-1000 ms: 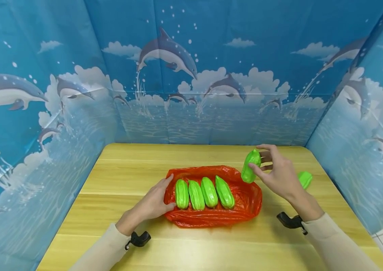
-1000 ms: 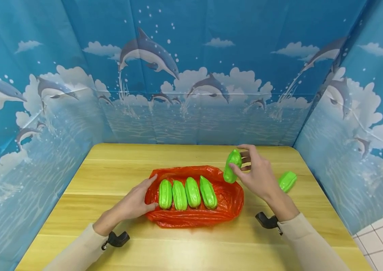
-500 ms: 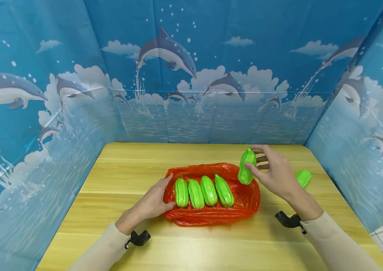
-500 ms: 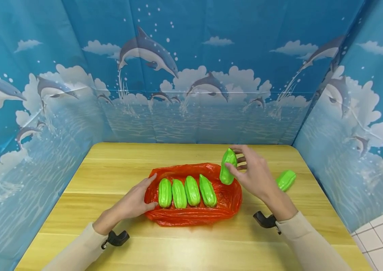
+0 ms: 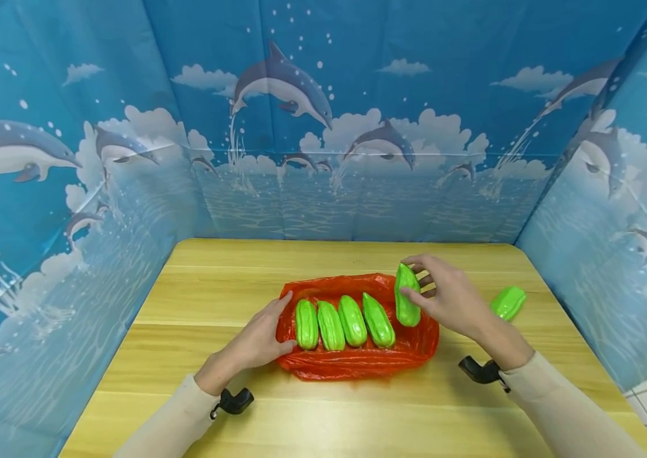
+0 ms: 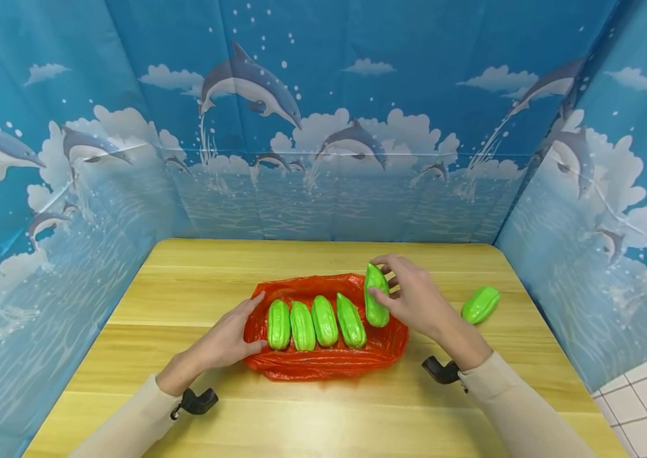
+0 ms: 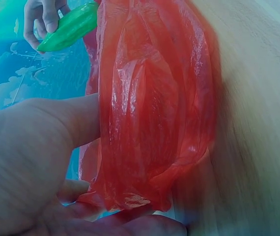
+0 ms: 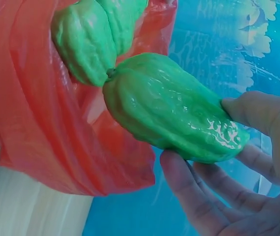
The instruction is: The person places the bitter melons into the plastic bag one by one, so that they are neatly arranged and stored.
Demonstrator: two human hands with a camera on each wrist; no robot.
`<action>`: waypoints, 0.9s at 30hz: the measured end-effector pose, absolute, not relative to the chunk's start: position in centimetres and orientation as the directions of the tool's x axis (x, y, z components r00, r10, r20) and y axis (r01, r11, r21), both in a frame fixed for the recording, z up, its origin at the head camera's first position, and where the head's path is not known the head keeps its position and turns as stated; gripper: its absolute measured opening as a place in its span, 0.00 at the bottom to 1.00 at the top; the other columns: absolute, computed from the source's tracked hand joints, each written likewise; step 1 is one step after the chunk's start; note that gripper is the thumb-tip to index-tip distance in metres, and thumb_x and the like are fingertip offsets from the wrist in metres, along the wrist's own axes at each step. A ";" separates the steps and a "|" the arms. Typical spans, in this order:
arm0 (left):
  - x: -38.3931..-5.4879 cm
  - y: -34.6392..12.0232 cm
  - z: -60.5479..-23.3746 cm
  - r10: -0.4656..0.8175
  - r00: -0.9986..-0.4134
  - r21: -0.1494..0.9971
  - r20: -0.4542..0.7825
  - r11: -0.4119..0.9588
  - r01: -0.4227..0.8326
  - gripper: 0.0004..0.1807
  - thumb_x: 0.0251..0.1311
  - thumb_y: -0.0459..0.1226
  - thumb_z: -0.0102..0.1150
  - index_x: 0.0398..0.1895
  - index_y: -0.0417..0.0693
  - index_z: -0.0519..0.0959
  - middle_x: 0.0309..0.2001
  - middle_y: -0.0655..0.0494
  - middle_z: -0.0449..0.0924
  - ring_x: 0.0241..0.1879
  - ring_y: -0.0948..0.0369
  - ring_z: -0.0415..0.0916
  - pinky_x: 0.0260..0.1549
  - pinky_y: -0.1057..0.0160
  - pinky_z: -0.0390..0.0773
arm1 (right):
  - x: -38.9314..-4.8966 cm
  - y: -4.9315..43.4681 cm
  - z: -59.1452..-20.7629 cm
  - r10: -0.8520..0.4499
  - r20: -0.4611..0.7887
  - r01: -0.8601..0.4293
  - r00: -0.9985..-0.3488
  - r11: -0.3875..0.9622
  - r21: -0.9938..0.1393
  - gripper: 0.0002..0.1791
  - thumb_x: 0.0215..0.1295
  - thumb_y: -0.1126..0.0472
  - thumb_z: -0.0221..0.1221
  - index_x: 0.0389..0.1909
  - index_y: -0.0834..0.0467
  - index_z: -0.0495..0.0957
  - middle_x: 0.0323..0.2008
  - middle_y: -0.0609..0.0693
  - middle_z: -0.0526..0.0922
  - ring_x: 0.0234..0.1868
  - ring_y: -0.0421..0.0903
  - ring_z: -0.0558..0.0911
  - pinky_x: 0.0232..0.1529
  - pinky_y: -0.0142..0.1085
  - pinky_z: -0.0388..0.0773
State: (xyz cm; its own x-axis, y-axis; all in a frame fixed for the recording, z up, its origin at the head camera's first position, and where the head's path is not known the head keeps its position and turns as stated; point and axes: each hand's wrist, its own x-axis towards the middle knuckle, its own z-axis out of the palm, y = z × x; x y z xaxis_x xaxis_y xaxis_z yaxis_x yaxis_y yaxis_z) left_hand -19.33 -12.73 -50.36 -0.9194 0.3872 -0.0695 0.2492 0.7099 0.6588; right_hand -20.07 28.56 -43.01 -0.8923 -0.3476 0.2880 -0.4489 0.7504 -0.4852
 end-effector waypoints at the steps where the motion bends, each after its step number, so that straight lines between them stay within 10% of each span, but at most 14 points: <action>1: -19.3 -12.7 -50.4 0.387 -0.919 0.658 -0.070 0.711 0.249 0.59 0.71 0.37 0.81 0.97 0.44 0.54 0.94 0.37 0.60 0.91 0.35 0.62 0.88 0.32 0.69 | -20.1 28.5 -43.0 -0.353 0.276 -0.446 -0.894 0.750 -0.488 0.30 0.82 0.59 0.73 0.79 0.57 0.78 0.66 0.65 0.87 0.54 0.59 0.94 0.54 0.51 0.96; 27: -19.1 -12.5 -50.0 0.395 -0.916 0.665 -0.071 0.703 0.252 0.59 0.71 0.36 0.81 0.97 0.43 0.54 0.93 0.35 0.59 0.91 0.34 0.62 0.88 0.32 0.68 | -21.4 21.6 -43.3 -0.450 0.136 -0.451 -0.882 0.729 -0.515 0.27 0.83 0.50 0.72 0.76 0.55 0.82 0.63 0.56 0.93 0.53 0.50 0.93 0.51 0.47 0.93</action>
